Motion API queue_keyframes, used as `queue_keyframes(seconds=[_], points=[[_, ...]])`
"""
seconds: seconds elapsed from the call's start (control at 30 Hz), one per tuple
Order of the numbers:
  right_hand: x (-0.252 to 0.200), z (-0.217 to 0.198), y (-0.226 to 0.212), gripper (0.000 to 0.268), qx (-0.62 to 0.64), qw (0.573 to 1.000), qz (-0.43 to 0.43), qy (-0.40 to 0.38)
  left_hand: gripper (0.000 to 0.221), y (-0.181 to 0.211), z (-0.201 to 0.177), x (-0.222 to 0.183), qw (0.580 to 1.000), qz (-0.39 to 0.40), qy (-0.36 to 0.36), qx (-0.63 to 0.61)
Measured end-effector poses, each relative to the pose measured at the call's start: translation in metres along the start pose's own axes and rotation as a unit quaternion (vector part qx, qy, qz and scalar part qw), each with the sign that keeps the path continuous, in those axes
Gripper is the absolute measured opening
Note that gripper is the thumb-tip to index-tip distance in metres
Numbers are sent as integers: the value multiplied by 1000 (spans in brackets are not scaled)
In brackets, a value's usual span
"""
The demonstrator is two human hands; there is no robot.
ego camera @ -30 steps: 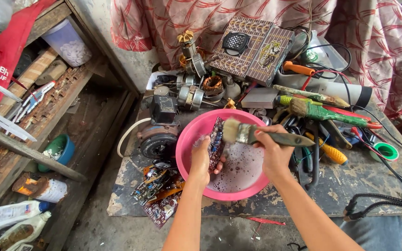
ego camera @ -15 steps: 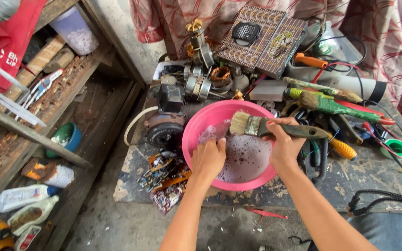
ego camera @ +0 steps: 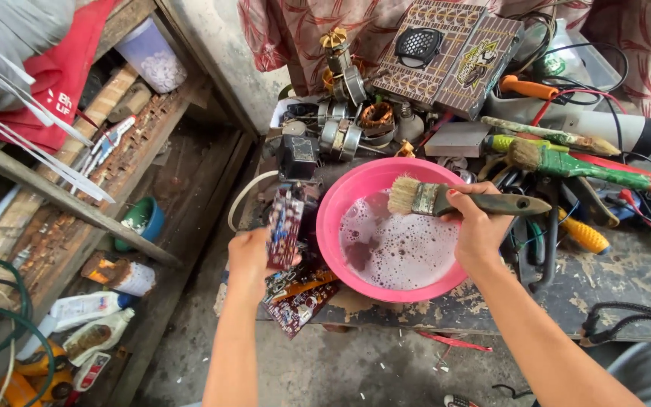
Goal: Scrubbing a circuit board with a brush in a bowl of soapy water to clean it.
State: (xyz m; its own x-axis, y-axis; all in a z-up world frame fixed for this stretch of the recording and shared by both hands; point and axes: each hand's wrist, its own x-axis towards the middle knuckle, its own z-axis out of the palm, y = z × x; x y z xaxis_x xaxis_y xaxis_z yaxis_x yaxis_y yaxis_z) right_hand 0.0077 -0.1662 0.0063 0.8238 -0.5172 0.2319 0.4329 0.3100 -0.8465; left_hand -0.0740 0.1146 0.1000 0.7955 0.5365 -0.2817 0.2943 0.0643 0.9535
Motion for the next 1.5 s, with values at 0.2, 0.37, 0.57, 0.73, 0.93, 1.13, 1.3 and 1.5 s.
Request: queue_keyframes(seconds=[0.2,0.37,0.57,0.73,0.93,1.13,1.3,1.5], points=[[-2,0,4,8,0,1000,24,5,30,-9,-18,-18,998,25,55,-11],[-6,-1,3,10,-15,1000,28,2,21,-82,-75,64,982,109,46,145],[-8,11,-14,14,-30,996,86,1,34,-27,-42,39,884,82,2,459],[-7,8,-9,14,-28,998,59,12,31,-14,-17,37,892,83,-11,445],[-6,14,-19,16,-52,995,83,-17,23,-64,-21,86,901,185,86,383],[-7,7,-21,13,-46,994,100,-28,17,-83,-29,77,924,158,125,324],[-3,11,-24,8,-61,989,122,-60,28,-73,-31,75,922,134,151,331],[22,10,-18,18,-165,982,71,-53,19,-31,26,58,780,513,165,317]])
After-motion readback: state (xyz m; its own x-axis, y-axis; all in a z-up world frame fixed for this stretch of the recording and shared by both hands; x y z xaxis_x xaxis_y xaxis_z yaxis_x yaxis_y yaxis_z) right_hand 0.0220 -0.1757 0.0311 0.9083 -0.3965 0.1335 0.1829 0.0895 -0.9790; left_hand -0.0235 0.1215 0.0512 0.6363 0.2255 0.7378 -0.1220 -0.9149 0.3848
